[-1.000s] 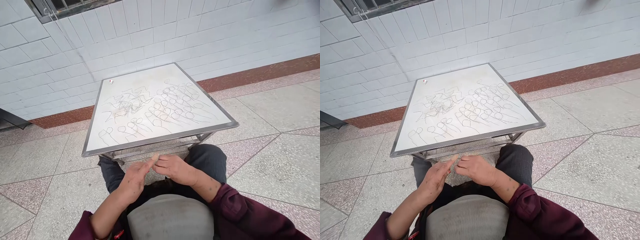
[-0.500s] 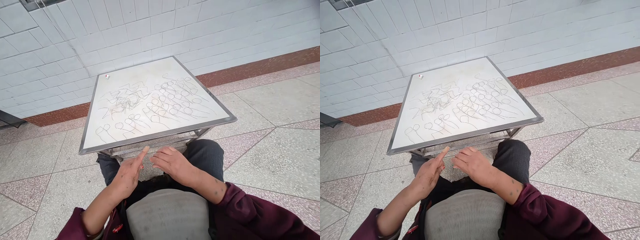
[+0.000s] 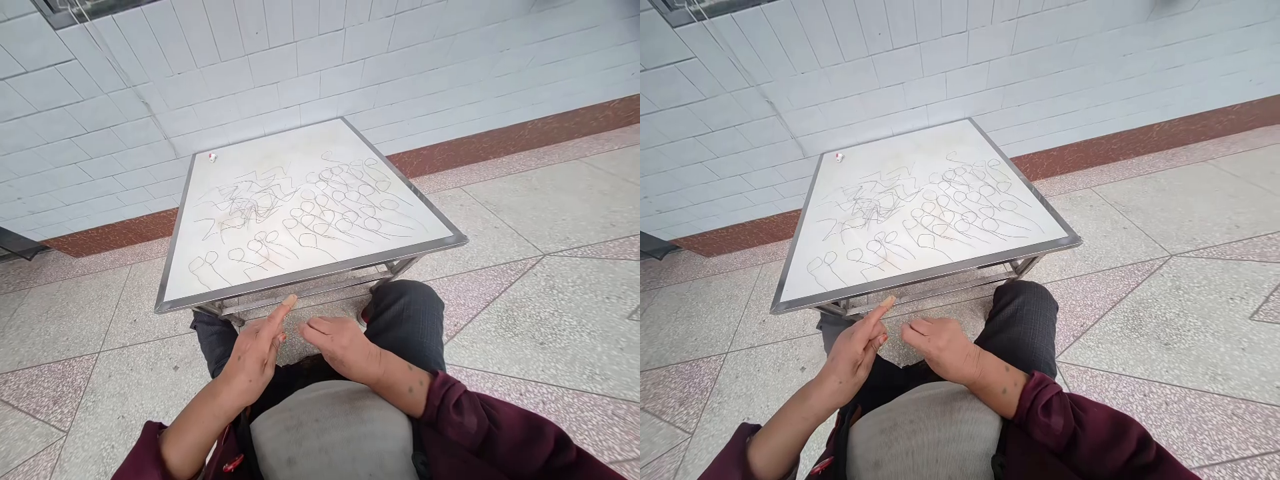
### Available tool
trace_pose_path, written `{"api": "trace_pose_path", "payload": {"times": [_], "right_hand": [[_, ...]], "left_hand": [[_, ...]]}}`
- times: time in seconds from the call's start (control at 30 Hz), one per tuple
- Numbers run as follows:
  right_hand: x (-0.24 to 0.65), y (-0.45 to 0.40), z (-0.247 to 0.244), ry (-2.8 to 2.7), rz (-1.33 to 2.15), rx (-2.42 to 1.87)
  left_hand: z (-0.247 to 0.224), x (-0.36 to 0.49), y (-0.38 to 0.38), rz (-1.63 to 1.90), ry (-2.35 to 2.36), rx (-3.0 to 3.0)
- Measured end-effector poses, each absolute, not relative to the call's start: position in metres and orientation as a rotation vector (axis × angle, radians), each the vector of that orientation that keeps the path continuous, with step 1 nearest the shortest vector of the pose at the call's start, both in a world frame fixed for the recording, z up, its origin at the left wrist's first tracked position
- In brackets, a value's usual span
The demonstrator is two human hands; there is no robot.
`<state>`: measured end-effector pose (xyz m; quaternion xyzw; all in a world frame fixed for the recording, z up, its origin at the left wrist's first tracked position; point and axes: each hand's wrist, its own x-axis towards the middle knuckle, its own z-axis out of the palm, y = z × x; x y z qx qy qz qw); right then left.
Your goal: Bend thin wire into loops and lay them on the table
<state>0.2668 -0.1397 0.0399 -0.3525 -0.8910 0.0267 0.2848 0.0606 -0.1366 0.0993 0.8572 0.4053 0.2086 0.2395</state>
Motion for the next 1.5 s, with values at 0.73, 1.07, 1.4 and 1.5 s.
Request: {"api": "trace_pose_path", "payload": {"times": [0.73, 1.07, 1.4, 1.5], "right_hand": [[0.256, -0.131, 0.063, -2.213, 0.603, -0.894], [0.249, -0.135, 0.049, -1.636, 1.203, -0.984], [0.247, -0.136, 0.048, -1.497, 1.028, -1.031], [0.246, -0.135, 0.050, -1.424, 1.225, -0.940]], "left_hand": [[0.108, 0.045, -0.123, 0.333, 0.945, 2.896], [0.091, 0.061, -0.110, 0.685, 0.717, 3.048], [0.068, 0.101, -0.134, 1.587, 1.241, 1.585], [0.071, 0.107, -0.131, 1.396, 1.144, 1.280]]}}
